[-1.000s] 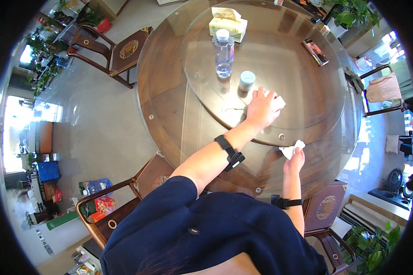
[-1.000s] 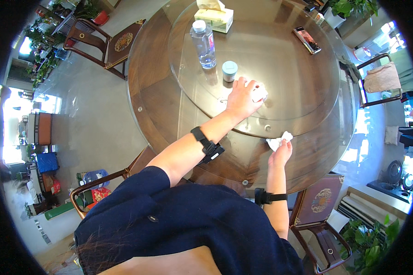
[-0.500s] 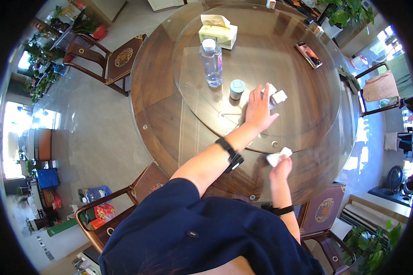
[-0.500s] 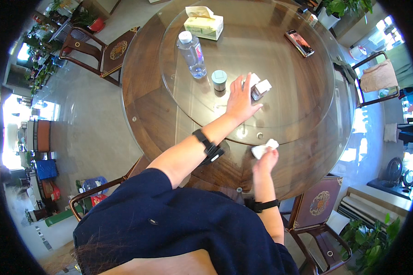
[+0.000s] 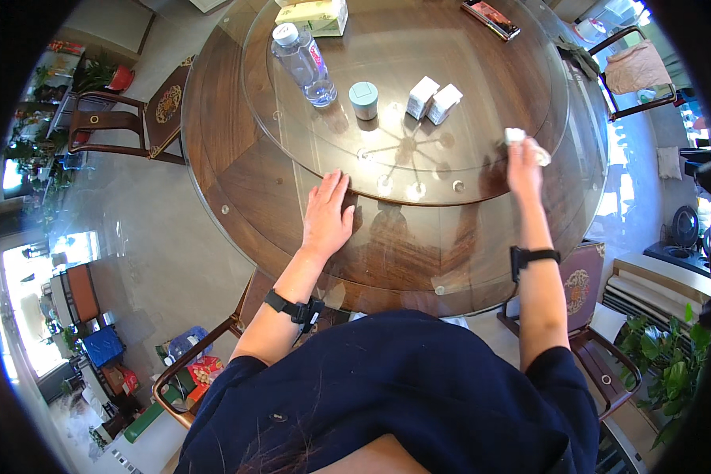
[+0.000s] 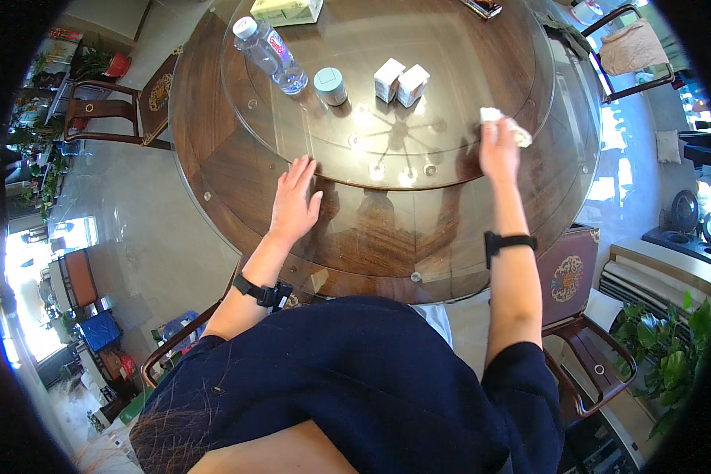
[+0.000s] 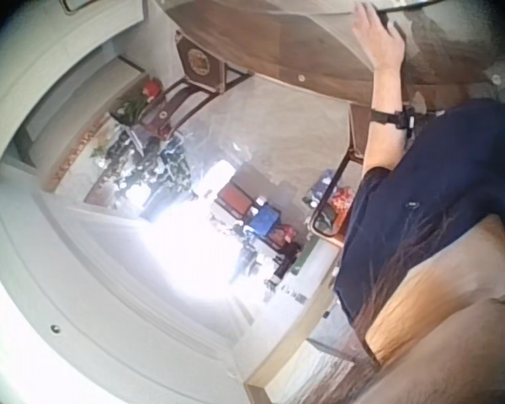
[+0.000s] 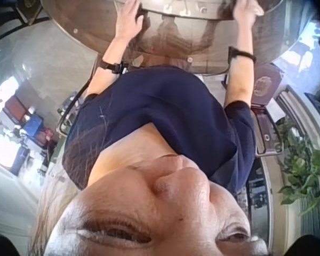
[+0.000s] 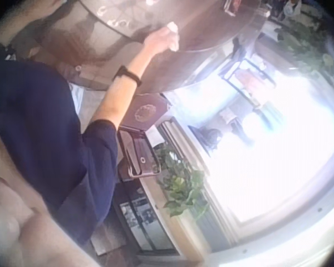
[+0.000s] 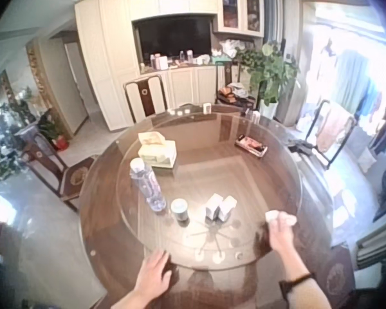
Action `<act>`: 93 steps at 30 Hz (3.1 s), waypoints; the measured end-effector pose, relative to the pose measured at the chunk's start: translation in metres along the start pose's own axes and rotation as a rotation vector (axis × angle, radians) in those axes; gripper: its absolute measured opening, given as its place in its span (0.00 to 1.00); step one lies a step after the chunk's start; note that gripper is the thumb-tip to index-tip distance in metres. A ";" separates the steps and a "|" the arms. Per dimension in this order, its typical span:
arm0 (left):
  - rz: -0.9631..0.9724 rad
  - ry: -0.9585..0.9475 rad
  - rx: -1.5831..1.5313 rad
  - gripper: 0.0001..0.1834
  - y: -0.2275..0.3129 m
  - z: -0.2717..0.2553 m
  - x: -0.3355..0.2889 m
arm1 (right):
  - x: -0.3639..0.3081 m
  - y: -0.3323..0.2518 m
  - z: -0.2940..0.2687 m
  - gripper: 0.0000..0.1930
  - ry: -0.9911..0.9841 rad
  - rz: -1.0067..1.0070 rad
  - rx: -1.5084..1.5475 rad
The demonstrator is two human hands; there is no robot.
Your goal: The person wipes a round wooden dining table with a white cloth, moving items like a phone and water bottle aside. They retrieve a tray of cups and glasses from a nearby counter, place it on the table, and continue wiping the surface thoroughly.
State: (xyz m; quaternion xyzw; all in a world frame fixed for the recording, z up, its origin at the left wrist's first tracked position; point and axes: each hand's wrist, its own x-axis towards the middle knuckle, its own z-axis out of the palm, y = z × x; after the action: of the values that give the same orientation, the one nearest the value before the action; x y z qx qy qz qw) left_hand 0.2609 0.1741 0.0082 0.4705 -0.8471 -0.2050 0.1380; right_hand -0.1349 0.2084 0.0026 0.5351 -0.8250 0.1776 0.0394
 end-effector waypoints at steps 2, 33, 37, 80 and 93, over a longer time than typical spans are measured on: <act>-0.009 -0.101 0.104 0.35 0.006 0.008 0.001 | -0.018 -0.031 0.023 0.25 -0.035 -0.125 -0.177; -0.185 0.024 -0.317 0.35 -0.016 0.005 -0.026 | -0.137 -0.091 0.021 0.29 -0.191 -0.364 0.078; -0.282 0.092 -0.384 0.33 -0.026 -0.011 -0.048 | -0.139 -0.061 0.002 0.33 -0.121 -0.278 0.024; -0.229 0.044 -0.504 0.25 0.051 0.013 -0.118 | -0.082 -0.006 0.002 0.27 -0.082 -0.147 0.222; -0.259 0.081 -0.496 0.25 0.192 0.075 -0.152 | -0.121 0.055 -0.032 0.24 -0.205 -0.162 0.691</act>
State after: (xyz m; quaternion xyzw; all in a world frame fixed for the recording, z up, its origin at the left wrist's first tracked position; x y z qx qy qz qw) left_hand 0.1652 0.4110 0.0276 0.5343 -0.6977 -0.4031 0.2552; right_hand -0.1366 0.3443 -0.0117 0.5955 -0.6708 0.3875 -0.2128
